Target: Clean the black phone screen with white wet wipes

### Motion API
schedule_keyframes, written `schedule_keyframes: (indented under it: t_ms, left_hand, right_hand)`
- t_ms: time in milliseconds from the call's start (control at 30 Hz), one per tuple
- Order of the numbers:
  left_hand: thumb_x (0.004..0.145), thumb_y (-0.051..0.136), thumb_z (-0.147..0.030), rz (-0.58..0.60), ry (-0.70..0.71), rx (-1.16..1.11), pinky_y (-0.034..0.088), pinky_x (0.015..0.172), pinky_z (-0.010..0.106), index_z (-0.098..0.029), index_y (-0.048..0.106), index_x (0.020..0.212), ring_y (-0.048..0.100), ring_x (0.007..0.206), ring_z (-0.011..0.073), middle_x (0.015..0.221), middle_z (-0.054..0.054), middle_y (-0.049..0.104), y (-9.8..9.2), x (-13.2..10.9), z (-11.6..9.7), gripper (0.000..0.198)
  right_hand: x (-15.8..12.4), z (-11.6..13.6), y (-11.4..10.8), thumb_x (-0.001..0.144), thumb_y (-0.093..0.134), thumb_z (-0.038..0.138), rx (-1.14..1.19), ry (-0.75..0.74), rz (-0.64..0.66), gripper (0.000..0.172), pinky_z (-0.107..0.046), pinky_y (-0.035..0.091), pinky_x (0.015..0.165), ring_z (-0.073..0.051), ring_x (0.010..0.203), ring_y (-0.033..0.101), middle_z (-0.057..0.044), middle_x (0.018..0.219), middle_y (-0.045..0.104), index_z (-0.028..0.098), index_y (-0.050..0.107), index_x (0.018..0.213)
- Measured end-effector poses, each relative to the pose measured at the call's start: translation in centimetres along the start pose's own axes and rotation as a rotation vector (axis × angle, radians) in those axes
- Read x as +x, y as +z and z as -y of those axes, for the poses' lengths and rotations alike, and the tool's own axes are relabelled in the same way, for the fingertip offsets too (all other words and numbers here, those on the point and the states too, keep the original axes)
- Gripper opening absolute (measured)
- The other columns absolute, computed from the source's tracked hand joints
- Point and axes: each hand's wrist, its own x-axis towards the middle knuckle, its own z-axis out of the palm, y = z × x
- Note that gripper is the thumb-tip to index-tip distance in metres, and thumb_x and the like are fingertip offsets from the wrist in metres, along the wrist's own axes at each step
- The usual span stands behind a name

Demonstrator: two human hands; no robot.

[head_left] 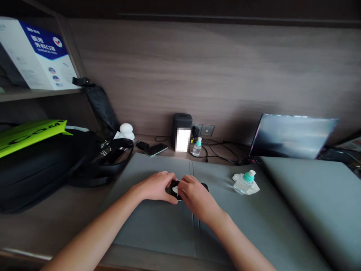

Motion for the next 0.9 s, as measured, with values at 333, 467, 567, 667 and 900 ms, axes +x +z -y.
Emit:
schedule_keyframes:
  t_ms: [333,467,567,667,900]
  left_hand:
    - [0.064,0.075,-0.057,0.000,0.025,-0.029,0.039,0.067,0.029,-0.024,0.055,0.114,0.058,0.083,0.0226,0.088,0.001,0.059,0.0,0.1,0.2,0.062]
    - [0.064,0.076,-0.057,0.008,0.021,-0.032,0.040,0.067,0.029,-0.024,0.056,0.113,0.059,0.083,0.0230,0.088,0.001,0.060,-0.1,0.1,0.1,0.063]
    - [0.061,0.078,-0.058,0.003,0.013,-0.012,0.040,0.065,0.029,-0.024,0.057,0.109,0.059,0.082,0.0236,0.088,0.001,0.060,0.1,0.3,0.3,0.062]
    - [0.061,0.078,-0.058,-0.014,0.011,0.002,0.040,0.065,0.030,-0.022,0.057,0.099,0.060,0.081,0.0243,0.088,0.002,0.061,0.4,0.4,0.6,0.056]
    - [0.060,0.081,-0.054,-0.003,0.021,-0.020,0.041,0.066,0.030,-0.023,0.056,0.101,0.060,0.084,0.0243,0.088,0.001,0.061,0.4,0.5,0.7,0.057]
  right_hand:
    - [-2.8,-6.1,-0.7,0.095,0.045,0.010,-0.042,0.164,0.017,0.025,-0.026,0.041,0.068,-0.014,0.072,0.057,-0.003,0.083,0.058,0.017,0.061,0.078]
    - [-1.2,-6.2,-0.3,0.094,0.046,0.008,-0.074,0.175,-0.013,0.023,-0.026,0.041,0.071,-0.016,0.077,0.058,-0.004,0.084,0.059,0.017,0.062,0.080]
    - [0.9,-4.2,0.5,0.093,0.047,0.006,-0.069,0.126,-0.004,0.022,-0.026,0.042,0.072,-0.016,0.079,0.058,-0.004,0.084,0.059,0.016,0.063,0.081]
    - [2.6,-1.5,1.4,0.093,0.048,0.006,-0.066,0.045,0.014,0.021,-0.028,0.043,0.078,-0.017,0.083,0.058,-0.006,0.087,0.060,0.016,0.064,0.085]
    - [0.4,-0.2,1.2,0.091,0.052,0.005,-0.063,-0.134,0.093,0.021,-0.031,0.043,0.082,-0.020,0.090,0.057,-0.006,0.088,0.062,0.016,0.062,0.076]
